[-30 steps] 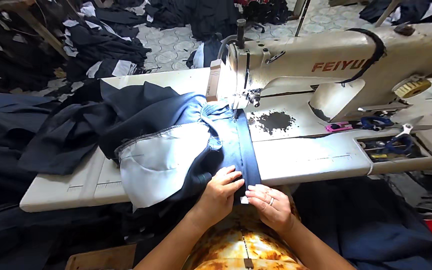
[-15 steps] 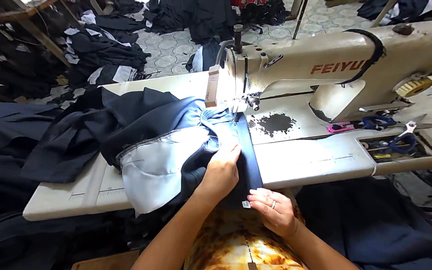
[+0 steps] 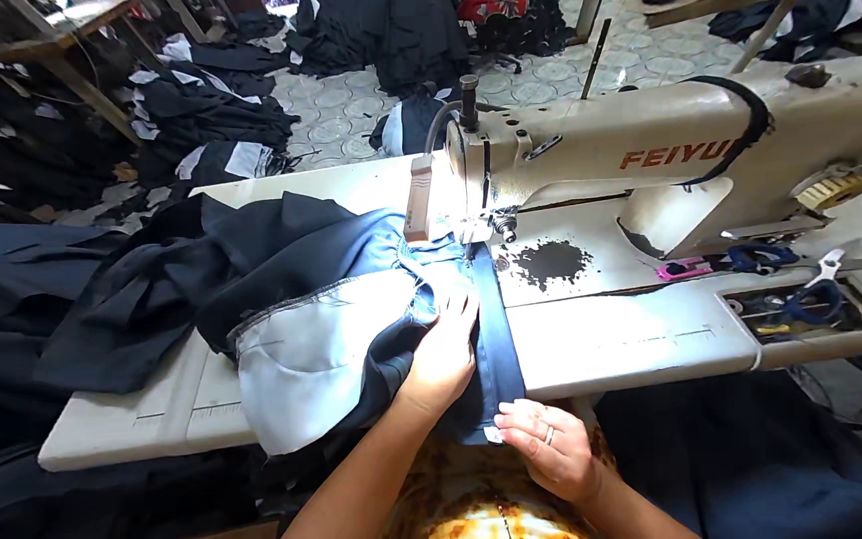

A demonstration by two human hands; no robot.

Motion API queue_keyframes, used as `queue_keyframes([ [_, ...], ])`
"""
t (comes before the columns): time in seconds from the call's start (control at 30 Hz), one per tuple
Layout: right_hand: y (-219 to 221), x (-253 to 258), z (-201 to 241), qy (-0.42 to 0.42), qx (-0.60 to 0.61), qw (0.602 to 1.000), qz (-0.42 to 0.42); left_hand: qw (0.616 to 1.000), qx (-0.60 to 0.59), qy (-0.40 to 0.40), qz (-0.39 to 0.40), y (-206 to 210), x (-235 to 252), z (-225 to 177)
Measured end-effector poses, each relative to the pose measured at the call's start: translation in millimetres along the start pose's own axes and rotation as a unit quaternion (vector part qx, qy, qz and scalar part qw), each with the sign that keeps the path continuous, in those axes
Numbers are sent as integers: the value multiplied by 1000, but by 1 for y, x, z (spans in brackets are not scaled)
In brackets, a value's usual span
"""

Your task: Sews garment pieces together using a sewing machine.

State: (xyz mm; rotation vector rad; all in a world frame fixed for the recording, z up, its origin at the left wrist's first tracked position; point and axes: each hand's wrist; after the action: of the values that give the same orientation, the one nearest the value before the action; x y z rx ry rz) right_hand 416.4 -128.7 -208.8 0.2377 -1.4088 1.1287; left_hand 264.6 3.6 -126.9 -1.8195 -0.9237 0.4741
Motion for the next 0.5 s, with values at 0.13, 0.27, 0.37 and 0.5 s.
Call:
queue_keyframes([
  [0.13, 0, -2, 1, 0, -5, 1000, 6, 999, 3, 15, -32, 3, -5, -1],
  [0.27, 0, -3, 3, 2, -8, 1000, 8, 997, -33, 18, -64, 7, -19, -6],
  [0.37, 0, -3, 4, 1, -8, 1000, 6, 992, -60, 27, -103, 11, -32, -9],
  [0.5, 1, -4, 5, 1, -7, 1000, 0, 989, -84, 31, -119, 15, -44, -11],
])
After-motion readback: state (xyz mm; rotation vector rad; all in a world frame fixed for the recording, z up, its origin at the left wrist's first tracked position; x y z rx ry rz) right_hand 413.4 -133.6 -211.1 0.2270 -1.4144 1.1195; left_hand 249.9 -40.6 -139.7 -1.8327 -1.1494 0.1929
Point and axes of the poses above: each hand's wrist, its own x-axis towards the middle knuckle, its own y-axis out of the palm, z = x × y, and after that the axes turned 4 degrees about z, right-handed
